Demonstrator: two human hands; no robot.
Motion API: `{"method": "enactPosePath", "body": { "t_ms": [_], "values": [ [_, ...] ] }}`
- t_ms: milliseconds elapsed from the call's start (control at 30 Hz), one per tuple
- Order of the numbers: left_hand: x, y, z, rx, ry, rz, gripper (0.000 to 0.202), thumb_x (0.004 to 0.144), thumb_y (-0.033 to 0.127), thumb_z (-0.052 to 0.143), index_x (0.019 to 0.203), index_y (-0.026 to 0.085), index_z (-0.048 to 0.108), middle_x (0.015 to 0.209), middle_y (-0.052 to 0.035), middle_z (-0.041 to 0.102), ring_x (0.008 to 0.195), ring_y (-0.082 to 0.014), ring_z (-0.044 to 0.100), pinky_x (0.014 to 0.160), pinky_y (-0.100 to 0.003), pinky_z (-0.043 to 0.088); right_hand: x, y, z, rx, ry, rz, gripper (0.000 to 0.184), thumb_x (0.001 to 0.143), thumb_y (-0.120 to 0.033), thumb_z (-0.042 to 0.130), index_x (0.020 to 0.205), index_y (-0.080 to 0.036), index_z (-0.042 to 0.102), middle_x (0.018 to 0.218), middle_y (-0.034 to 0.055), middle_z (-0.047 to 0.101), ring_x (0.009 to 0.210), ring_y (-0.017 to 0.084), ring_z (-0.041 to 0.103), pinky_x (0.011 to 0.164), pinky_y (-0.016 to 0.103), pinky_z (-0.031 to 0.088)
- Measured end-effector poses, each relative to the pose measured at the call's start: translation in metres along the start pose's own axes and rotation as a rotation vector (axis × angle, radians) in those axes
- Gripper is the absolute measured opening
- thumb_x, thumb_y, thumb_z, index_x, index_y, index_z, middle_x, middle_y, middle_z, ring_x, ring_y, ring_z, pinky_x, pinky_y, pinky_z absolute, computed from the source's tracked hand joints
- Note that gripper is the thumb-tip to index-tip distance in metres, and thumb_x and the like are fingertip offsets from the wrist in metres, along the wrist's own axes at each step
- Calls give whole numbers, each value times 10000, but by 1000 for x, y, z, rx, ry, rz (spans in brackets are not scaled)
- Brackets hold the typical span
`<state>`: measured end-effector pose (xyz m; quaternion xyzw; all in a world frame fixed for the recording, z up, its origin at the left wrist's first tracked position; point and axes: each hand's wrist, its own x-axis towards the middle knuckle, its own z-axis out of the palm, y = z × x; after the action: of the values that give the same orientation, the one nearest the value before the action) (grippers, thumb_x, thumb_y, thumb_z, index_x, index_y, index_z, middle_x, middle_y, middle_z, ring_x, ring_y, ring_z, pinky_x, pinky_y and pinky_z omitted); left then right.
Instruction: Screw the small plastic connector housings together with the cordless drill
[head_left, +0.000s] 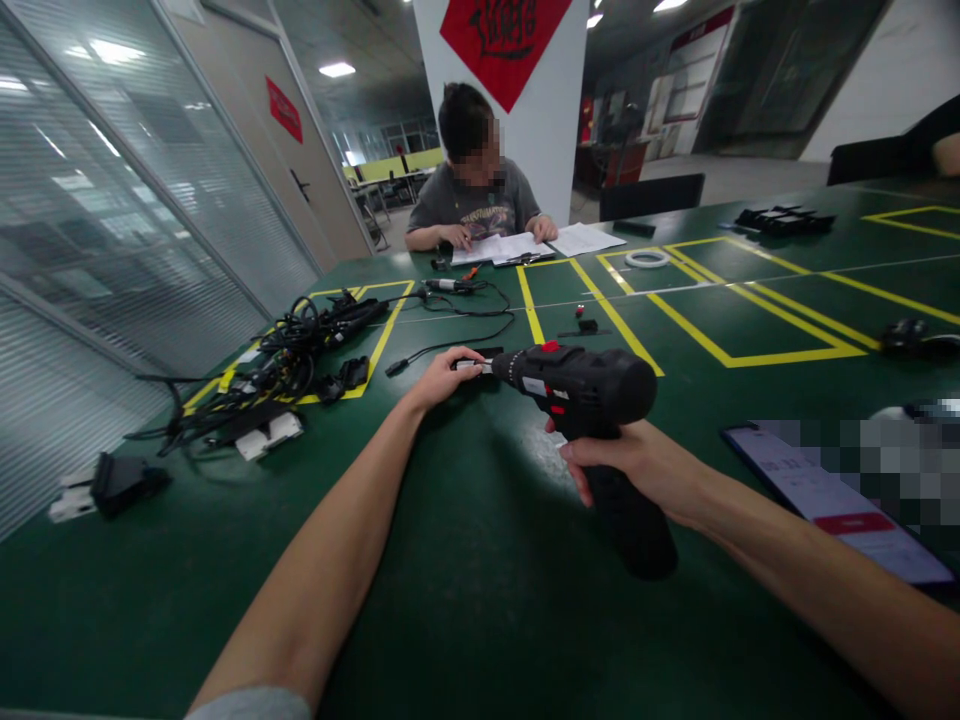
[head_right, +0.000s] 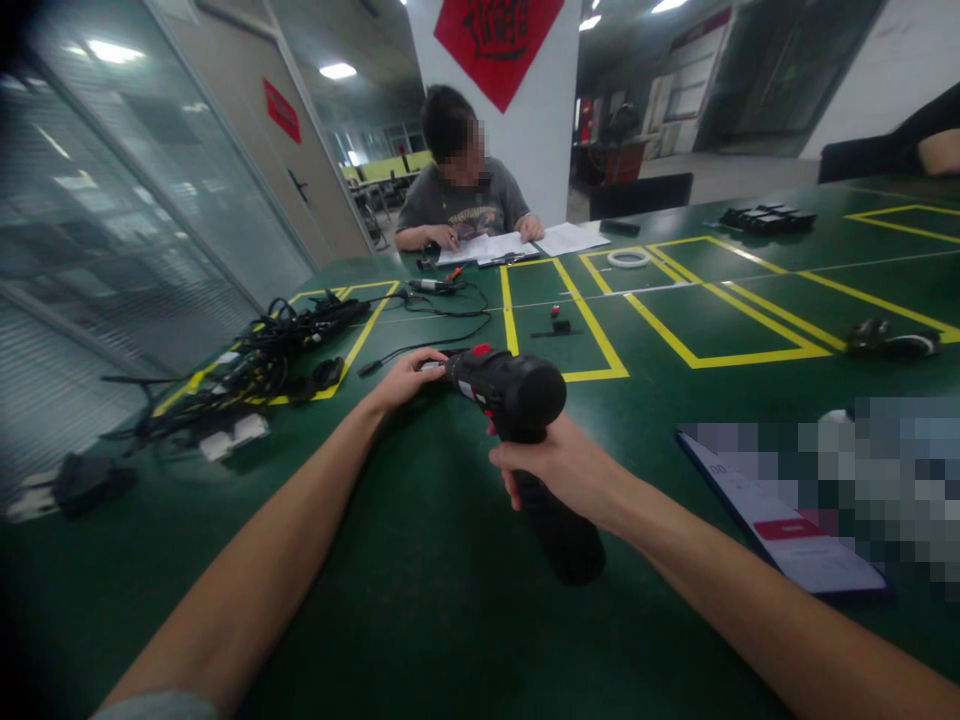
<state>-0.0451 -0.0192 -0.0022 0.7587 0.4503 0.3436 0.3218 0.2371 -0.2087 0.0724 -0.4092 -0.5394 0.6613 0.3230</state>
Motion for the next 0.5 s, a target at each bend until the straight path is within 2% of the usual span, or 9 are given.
{"method": "enactPosePath", "body": {
  "t_ms": [233,400,500],
  "values": [
    [0,0,-1,-13,-7,-6,331,766,401,697,1016,187,726,1068,-64,722,1028,-247,632,964,-391,470,5,4,0,-69,0,8,295,790,-284,663,1046,-181,557,604,-29,617,542,168,597,576,319,451],
    [0,-1,0,-20,-9,-6,353,750,404,714,1025,183,728,1087,-65,722,1026,-244,633,965,-387,471,5,2,2,-222,-19,11,204,797,-257,636,978,-186,571,608,-36,607,565,169,599,642,338,460],
    [0,0,0,-18,-5,-8,370,741,412,729,1028,178,732,1083,-71,723,1016,-247,633,953,-384,473,4,0,3,-255,-21,14,230,805,-281,641,1001,-184,571,614,-41,607,562,170,598,655,345,461]
  ]
}}
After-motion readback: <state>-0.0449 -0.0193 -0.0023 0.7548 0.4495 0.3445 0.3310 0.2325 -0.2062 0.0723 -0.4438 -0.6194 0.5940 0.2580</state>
